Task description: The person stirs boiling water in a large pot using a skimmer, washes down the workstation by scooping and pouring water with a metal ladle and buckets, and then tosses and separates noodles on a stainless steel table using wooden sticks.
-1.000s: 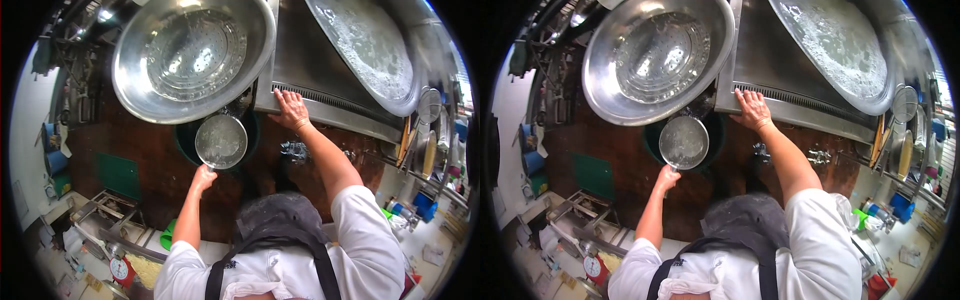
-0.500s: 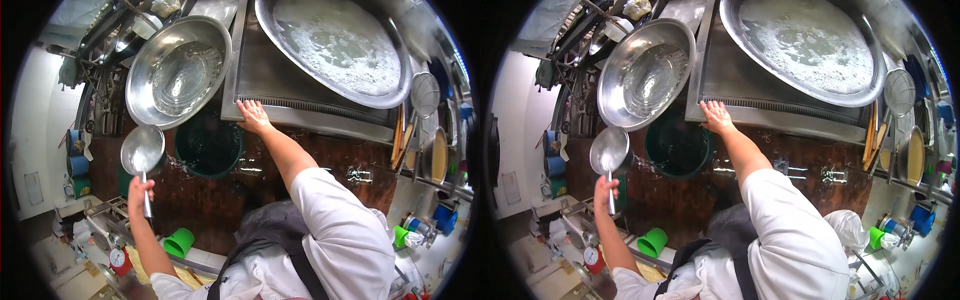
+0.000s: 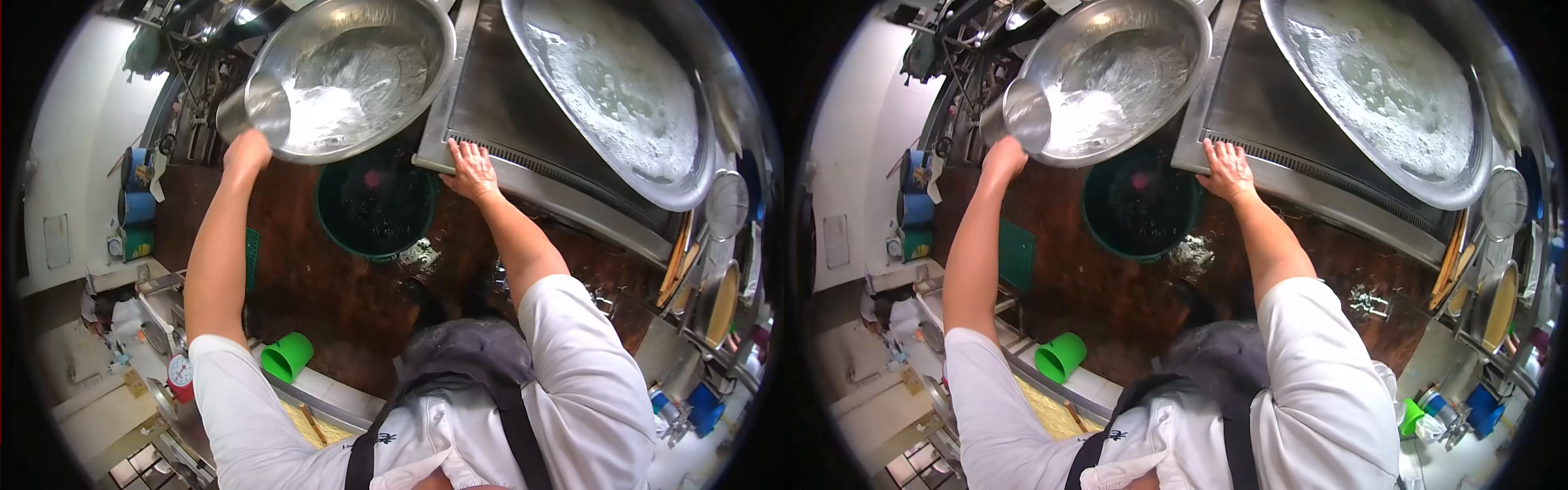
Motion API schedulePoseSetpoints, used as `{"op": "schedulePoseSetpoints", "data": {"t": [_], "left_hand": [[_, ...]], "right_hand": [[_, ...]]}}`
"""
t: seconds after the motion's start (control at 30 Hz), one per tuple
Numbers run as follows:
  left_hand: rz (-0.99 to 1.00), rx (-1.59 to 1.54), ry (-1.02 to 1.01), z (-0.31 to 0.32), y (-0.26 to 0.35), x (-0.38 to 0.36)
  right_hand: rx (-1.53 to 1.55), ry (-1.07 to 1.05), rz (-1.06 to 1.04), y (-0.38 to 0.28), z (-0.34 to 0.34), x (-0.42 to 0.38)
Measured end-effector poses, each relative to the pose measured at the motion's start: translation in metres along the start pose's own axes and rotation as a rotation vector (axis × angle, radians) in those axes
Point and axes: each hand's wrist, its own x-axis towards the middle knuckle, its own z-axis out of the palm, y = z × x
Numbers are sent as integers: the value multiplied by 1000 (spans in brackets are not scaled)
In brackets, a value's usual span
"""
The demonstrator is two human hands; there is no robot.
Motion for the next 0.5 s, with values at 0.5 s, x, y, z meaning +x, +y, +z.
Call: {"op": "schedulePoseSetpoints", "data": {"t": [0.5], "left_hand": [[-608, -1358, 68, 183, -69, -85]], "right_hand": [[-179, -61, 39, -17, 15, 12]]}}
